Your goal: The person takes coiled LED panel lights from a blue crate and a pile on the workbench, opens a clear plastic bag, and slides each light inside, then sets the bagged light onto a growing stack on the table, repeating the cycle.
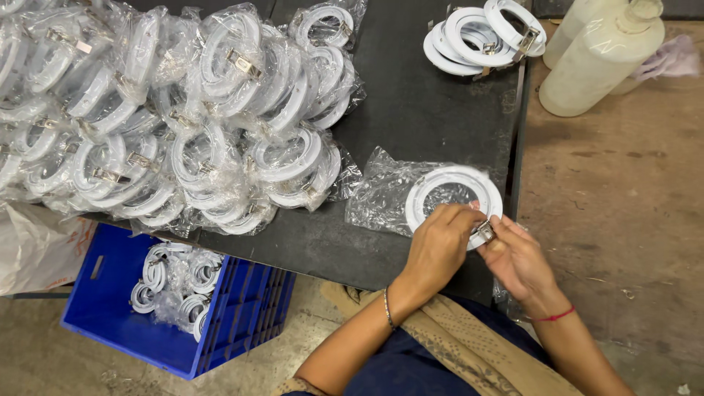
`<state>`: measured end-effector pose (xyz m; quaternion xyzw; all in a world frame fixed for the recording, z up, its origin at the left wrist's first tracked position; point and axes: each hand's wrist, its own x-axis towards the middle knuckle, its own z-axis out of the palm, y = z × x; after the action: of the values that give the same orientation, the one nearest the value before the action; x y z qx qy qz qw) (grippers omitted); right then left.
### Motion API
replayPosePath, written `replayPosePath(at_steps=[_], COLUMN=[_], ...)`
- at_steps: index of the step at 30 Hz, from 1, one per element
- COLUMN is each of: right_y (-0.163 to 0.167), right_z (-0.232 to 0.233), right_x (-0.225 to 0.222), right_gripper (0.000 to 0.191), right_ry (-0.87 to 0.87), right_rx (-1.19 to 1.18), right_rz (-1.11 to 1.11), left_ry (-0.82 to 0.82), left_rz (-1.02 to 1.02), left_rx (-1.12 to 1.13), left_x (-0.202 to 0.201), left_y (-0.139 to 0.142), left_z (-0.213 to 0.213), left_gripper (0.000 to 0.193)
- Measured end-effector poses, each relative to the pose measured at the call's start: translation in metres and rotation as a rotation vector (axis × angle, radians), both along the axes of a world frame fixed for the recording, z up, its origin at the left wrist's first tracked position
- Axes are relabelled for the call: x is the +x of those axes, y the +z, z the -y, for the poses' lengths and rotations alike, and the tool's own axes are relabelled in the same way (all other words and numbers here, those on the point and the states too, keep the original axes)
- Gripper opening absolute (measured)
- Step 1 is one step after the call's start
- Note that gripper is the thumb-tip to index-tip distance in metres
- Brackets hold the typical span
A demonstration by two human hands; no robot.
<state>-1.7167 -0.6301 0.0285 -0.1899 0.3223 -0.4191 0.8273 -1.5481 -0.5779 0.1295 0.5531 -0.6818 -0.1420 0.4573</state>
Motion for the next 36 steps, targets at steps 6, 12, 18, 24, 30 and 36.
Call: replayPosePath(at_steps=[6, 12, 18, 24, 30, 36], right_y=[-0.017, -0.02, -0.005, -0.029, -0.04, 0.008], right_z=[-0.001, 0.006, 0.017, 0.02, 0.007, -0.02], right_x=[-0.001, 0.013, 0.037, 0.06, 0.036, -0.014], right_gripper=[0.034, 0.046, 0.036, 0.037, 0.056, 0.046], right_ry=[0.119, 0.097, 0.037, 0.06, 0.087, 0.192], right_rx=[-0.035, -0.074, 0.006, -0.062, -0.527, -0.611], right_rz=[-0.089, -0.122, -0.089, -0.102, -0.586, -0.76], left_ry=[0.072, -0.178, -0.141, -0.103, -0.028, -0.315], left_rz=[-0.104, -0.08, -0.127, -0.273, 0.334, 0.475], left_rx=[0.046, 0.055, 0.149, 0.363, 0.174, 0.167], left_x=[0.005, -0.008, 0.014, 0.049, 0.099, 0.095], left_y=[-0.003, -0.011, -0.017, -0.032, -0.047, -0.078], left_z=[0.004, -0.013, -0.03, -0.046, -0.035, 0.02], left_gripper=[0.013, 0.022, 0.017, 0.023, 0.1, 0.109])
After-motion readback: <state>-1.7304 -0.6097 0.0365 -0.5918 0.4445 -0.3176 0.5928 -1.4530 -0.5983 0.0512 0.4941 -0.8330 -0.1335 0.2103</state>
